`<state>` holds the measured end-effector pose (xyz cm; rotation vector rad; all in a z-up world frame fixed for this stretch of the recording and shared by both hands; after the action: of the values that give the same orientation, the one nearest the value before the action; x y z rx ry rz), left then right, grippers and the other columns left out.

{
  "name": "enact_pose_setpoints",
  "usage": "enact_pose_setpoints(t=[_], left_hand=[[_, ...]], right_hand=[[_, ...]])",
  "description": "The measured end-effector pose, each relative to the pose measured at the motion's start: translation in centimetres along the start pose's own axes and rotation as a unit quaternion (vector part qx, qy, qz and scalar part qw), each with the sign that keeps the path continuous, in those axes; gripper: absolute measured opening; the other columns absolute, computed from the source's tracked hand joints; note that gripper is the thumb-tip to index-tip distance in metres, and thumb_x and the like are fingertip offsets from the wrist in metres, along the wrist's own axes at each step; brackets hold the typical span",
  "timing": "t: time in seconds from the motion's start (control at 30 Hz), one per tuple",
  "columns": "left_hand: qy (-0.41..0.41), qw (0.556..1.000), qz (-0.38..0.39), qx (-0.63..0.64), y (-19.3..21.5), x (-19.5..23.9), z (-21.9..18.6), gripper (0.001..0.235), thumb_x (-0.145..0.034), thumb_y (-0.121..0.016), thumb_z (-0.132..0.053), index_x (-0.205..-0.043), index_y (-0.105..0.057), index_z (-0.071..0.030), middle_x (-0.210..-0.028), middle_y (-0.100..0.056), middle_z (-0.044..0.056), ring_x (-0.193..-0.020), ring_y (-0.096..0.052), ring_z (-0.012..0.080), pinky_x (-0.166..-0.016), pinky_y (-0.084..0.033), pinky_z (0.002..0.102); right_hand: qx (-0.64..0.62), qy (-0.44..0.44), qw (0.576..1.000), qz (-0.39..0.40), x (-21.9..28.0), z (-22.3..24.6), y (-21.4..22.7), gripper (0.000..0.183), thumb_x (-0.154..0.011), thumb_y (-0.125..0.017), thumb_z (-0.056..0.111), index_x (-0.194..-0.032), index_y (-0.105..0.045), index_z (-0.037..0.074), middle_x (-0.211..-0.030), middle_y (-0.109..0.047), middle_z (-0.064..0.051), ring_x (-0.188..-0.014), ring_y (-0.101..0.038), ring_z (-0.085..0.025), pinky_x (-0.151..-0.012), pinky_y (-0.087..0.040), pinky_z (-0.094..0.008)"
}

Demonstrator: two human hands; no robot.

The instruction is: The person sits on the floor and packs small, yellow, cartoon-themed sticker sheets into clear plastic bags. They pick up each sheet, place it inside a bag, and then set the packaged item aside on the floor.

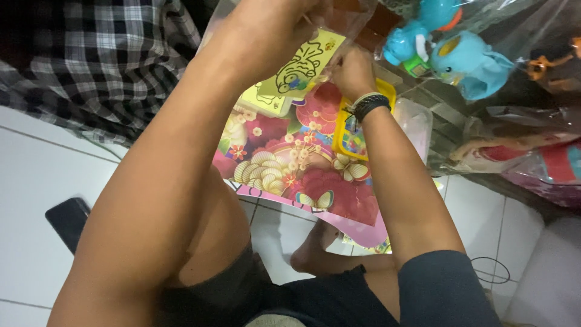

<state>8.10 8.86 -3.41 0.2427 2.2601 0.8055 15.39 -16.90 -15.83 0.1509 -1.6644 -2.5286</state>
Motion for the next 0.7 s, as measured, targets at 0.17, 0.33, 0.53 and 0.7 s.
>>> enact_pose_setpoints(t=[0.17,0.33,0.53,0.7], left_hand=[[0.134,0.990,0.040,-0.020,0.4,0.2,0.3,0.015,-0.092,-0.062,-0.010,-0.104,-0.070,-0.013,-0.086,-0.070,0.009,-0.068,-0.061,0.0280,-0.050,-0.041,0.047],[0.127,0.991,0.047,-0.001,0.2,0.3,0.4,0.008,-0.097,-0.064,-0.009,-0.102,-0.069,-0.006,-0.090,-0.074,0.010,-0.077,-0.068,0.0297,-0.056,-0.046,0.046],[0.099,0.993,0.060,-0.014,-0.1,-0.1,0.4,0.015,-0.091,-0.061,-0.003,-0.105,-0.064,-0.008,-0.081,-0.059,0.008,-0.065,-0.051,0.0246,-0.049,-0.036,0.044],[-0.018,0.997,0.068,0.032,-0.5,0.0,-0.4,0.011,-0.096,-0.062,0.006,-0.093,-0.060,-0.005,-0.082,-0.060,0.008,-0.070,-0.054,0.0223,-0.056,-0.037,0.038]], right_hand=[[0.036,0.026,0.999,-0.015,0.0,-0.5,-0.3,0.014,-0.088,-0.071,0.001,-0.076,-0.074,0.009,-0.089,-0.078,-0.011,-0.081,-0.072,-0.031,-0.065,-0.055,-0.046],[0.008,0.008,1.000,-0.010,1.9,0.5,1.5,0.015,-0.096,-0.070,0.005,-0.083,-0.077,0.005,-0.087,-0.077,-0.013,-0.076,-0.071,-0.028,-0.062,-0.057,-0.046],[0.034,0.083,0.996,-0.017,7.3,2.7,7.8,0.012,-0.096,-0.072,0.006,-0.086,-0.075,0.012,-0.087,-0.076,-0.006,-0.076,-0.068,-0.015,-0.069,-0.058,-0.033],[-0.046,0.170,0.983,-0.058,13.5,4.0,16.1,0.005,-0.105,-0.069,-0.004,-0.104,-0.072,0.001,-0.094,-0.071,-0.012,-0.080,-0.063,-0.019,-0.071,-0.054,-0.030]])
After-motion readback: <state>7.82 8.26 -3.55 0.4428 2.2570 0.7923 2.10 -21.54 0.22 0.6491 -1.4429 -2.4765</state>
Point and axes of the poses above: each hand's wrist, its own x-axis away from the middle knuckle, its own y-axis out of the back of the hand, z = x × y, the point moved 1 cm from there along -x, towards the middle knuckle
